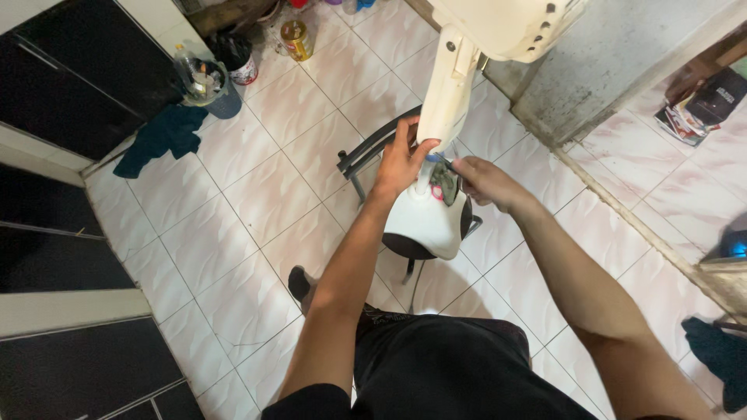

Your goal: The person cleans the base of a standing electric fan with a cloth, then uses a screwdriver to loosen and tighten screws on the fan's neck and base. The person repeatedly adjusts the fan's position and continues to manipulate the screws throughout the clip.

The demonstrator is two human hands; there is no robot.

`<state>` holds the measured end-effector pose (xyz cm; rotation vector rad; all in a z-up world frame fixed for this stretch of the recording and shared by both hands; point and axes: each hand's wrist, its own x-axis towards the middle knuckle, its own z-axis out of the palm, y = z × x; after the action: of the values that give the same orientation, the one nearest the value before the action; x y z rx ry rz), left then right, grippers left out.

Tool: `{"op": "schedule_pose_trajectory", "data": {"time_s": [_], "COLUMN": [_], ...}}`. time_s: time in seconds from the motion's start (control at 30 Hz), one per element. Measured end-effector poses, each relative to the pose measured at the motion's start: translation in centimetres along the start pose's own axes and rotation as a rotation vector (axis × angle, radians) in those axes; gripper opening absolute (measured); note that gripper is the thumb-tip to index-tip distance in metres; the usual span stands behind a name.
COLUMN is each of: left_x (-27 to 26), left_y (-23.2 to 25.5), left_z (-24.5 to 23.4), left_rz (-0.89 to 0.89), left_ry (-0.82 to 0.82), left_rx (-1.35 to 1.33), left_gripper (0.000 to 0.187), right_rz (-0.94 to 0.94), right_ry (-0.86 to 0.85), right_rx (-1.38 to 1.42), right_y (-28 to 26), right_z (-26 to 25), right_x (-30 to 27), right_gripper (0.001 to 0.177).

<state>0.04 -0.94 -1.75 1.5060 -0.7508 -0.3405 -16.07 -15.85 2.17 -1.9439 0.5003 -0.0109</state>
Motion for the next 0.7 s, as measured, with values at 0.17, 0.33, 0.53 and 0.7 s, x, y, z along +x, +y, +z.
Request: {"op": "schedule_pose_trajectory", "data": {"time_s": [0.17,0.33,0.53,0.7], "left_x": [0.3,0.1,-0.1,-0.1], "left_y": [-0.5,-0.7,-0.6,-0.6], "left_z": [0.4,0.3,-0.2,-0.3], "left_rz": [0.035,0.058,0.042,0.029], "left_ry": [0.012,0.011,0.003,-0.008], "left_rx": [-0.086,-0.104,-0.089,-0.045], "left_gripper": [0.056,0.056,0.056,0.056], "right_rz": [-0.682,-0.31,0.219,0.187], "right_ry": [0.356,0.294,0.043,-0.01], "right_rx": [-0.952,-0.915,0.111,0.253], "right_y": [0.5,2.0,2.7,0.4], "right_z": [1.4,2.8,1.5,0.8], "right_x": [-3.1,-1.2,1.7,1.3], "right_gripper": [0.055,0.027,0.034,0.027]}}
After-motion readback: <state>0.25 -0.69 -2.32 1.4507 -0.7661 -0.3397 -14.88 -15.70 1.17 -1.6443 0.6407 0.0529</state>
